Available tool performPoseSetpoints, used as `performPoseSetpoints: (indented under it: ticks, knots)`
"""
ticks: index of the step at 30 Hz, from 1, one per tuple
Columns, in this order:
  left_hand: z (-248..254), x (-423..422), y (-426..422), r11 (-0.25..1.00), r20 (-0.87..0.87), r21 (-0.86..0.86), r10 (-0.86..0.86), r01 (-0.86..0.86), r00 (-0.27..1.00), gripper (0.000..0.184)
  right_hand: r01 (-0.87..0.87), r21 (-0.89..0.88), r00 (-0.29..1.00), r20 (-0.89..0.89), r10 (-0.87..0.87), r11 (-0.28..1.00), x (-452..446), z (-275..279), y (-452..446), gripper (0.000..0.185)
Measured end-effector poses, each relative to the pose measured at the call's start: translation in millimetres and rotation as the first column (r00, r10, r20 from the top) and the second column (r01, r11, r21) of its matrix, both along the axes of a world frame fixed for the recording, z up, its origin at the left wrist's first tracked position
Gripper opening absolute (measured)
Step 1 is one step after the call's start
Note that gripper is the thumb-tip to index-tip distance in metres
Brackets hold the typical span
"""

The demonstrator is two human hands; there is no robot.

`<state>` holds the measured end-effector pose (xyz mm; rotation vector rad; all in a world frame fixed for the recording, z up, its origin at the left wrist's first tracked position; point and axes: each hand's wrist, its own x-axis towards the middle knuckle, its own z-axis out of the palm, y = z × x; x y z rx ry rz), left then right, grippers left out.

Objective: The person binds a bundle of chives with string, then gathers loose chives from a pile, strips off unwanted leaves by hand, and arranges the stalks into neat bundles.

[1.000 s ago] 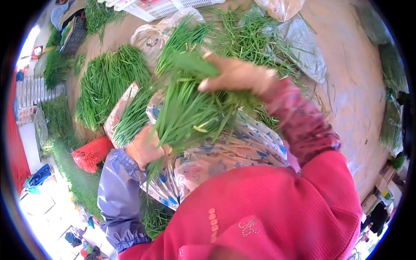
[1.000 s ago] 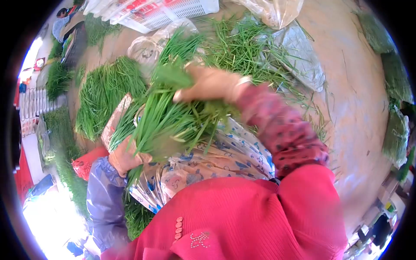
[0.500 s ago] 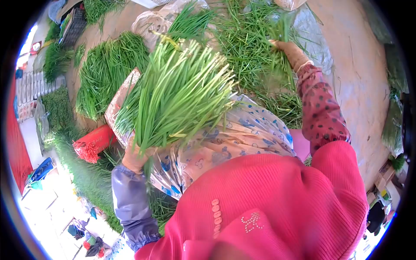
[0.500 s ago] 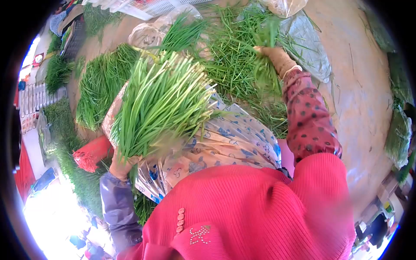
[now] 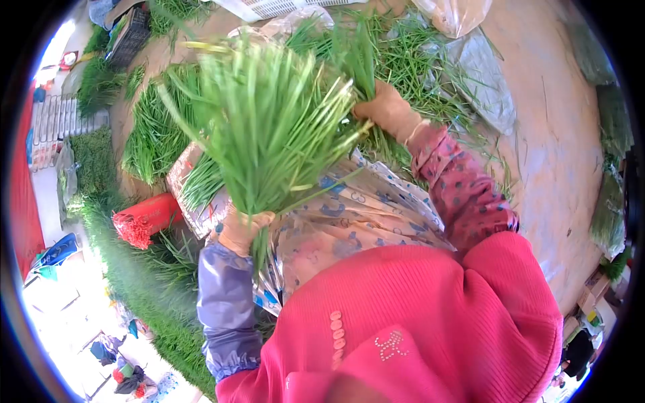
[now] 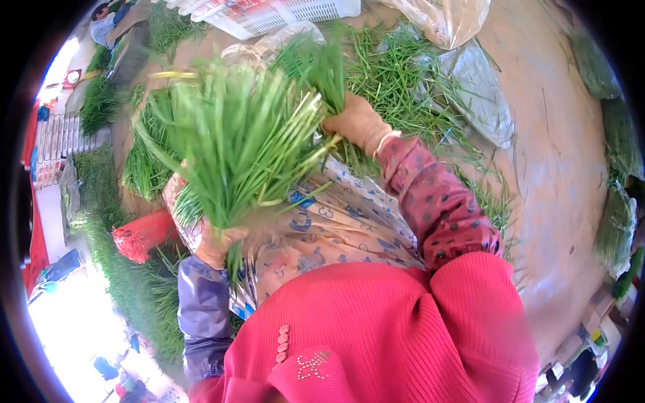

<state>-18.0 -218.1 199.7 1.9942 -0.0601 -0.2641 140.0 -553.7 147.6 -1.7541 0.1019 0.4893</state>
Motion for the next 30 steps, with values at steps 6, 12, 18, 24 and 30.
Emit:
performPoseSetpoints:
  ticks: [6,12,18,24,30]
  knots:
    - [-4.4,-10.6,1.4,0.963,-0.348,-0.164,0.146,-0.214,0.926,0.045,0.251,-0.255,0.967,0.031,-0.251,0.934,-19.4,-52.8,-41.2,0.041]
    - [-21.8,-26.3,36.9,0.848,0.215,0.49,-0.341,0.201,0.915,0.036,0.343,-0.281,0.925,-0.064,-0.374,0.896,23.0,-91.8,-147.3,0.043]
    - [10.3,-14.2,13.2,0.942,0.062,0.318,-0.134,0.108,0.989,0.036,0.019,-0.775,0.927,0.25,0.28,0.631,41.7,-22.0,-94.1,0.076]
    - [68.8,17.1,-13.0,0.576,0.204,0.813,-0.415,0.082,0.887,0.061,-0.139,0.418,0.983,0.169,0.073,0.898,34.0,53.0,-6.8,0.067]
    - [91.4,25.6,-11.0,0.114,0.112,0.991,-0.493,-0.064,0.863,0.07,0.22,0.061,0.963,0.147,-0.227,0.974,48.1,11.4,-60.5,0.023]
